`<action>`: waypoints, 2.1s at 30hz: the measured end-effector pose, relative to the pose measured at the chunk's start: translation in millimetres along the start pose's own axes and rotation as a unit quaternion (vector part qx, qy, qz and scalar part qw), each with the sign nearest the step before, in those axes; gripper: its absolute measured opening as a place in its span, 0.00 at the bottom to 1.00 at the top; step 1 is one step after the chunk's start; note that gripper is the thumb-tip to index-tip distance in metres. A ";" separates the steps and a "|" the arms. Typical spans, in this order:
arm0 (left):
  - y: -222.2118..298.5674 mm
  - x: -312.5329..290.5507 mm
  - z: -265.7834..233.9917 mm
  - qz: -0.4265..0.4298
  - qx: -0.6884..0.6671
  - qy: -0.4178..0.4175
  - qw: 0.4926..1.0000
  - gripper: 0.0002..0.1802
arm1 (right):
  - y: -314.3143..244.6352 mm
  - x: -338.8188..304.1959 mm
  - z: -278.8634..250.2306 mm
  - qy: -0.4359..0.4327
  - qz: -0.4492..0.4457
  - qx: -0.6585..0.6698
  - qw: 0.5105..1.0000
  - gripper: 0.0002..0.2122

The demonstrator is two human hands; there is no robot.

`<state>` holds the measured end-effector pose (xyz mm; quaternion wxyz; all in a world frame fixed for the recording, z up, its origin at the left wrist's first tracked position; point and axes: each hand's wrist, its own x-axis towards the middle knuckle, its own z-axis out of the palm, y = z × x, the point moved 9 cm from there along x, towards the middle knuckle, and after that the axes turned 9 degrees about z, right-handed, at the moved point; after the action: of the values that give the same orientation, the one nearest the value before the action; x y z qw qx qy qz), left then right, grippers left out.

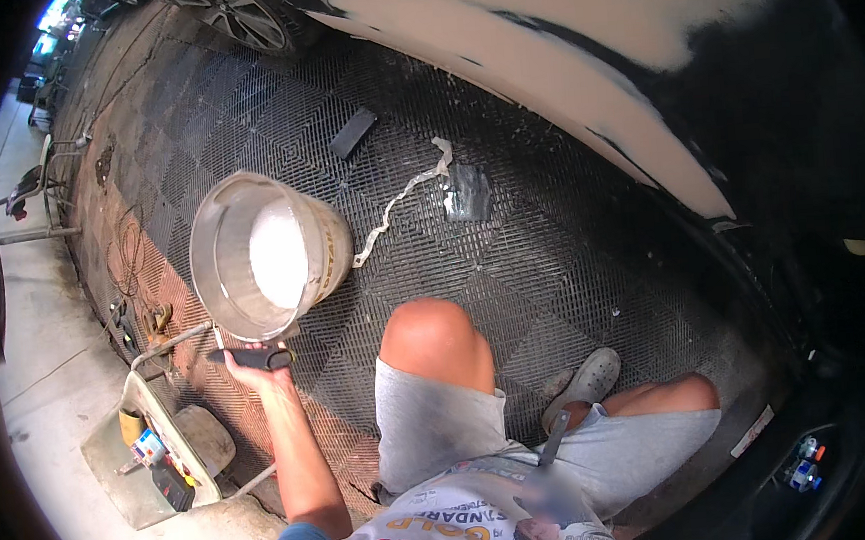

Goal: The person walks to a black car and begins sanding the side door panel with a sanding block. They repeatedly dip the block into a bucket of water and continue sanding the surface, kneeling on the floor to reach lower areas.

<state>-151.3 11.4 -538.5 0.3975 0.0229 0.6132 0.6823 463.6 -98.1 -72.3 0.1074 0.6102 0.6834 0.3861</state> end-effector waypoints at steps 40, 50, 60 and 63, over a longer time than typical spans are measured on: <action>-12.7 34.7 258.0 0.264 0.932 -0.245 0.035 0.27 | -213.4 -240.1 96.4 -0.155 0.132 0.423 0.883 0.25; 97.8 -224.7 432.0 0.309 0.568 -0.430 0.631 0.58 | 63.2 -110.0 39.4 0.060 -0.024 0.226 0.972 0.25; -55.3 -390.6 461.3 0.115 0.130 -0.405 0.898 0.60 | 171.2 -10.0 -1.0 0.186 -0.133 0.015 0.973 0.25; -106.9 -429.7 511.8 0.087 0.085 -0.434 0.893 0.51 | 185.9 -11.6 -9.9 0.160 -0.125 -0.039 0.978 0.25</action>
<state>462.6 177.9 -307.4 0.5592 0.4038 0.4312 0.5816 599.8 -120.6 53.1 0.0681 0.4454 0.7471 0.4887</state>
